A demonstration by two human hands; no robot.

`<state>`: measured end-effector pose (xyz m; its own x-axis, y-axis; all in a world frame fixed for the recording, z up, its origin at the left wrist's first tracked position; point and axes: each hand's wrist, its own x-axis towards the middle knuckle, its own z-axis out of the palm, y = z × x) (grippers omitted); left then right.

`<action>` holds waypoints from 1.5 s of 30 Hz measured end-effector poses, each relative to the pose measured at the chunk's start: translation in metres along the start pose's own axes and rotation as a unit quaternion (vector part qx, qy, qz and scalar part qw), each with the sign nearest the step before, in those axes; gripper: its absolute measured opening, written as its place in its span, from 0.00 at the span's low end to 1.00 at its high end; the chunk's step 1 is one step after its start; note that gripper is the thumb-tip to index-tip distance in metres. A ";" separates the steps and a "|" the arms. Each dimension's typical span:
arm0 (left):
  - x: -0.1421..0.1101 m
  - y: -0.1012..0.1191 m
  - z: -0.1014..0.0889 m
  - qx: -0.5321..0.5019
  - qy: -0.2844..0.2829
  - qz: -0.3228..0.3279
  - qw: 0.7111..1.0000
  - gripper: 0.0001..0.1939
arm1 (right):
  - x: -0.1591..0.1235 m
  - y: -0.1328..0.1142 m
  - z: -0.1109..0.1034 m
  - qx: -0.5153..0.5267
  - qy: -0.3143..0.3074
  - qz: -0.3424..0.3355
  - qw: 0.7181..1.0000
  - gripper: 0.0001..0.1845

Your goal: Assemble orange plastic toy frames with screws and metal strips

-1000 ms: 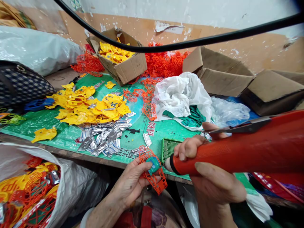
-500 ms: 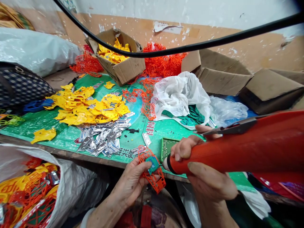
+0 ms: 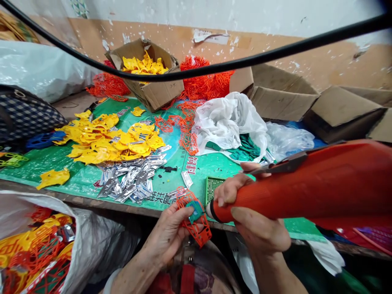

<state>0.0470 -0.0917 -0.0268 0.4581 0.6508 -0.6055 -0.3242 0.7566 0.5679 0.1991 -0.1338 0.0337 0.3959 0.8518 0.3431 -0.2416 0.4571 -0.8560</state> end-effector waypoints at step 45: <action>0.004 0.000 -0.012 0.021 -0.029 0.000 0.999 0.15 | 0.011 0.030 -0.027 -0.128 0.082 -0.008 0.988 0.07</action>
<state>0.0389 -0.0885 -0.0356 0.5052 0.6456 -0.5727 -0.2908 0.7522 0.5914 0.2202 -0.1178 0.0013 0.5418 0.7825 0.3069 -0.0110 0.3717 -0.9283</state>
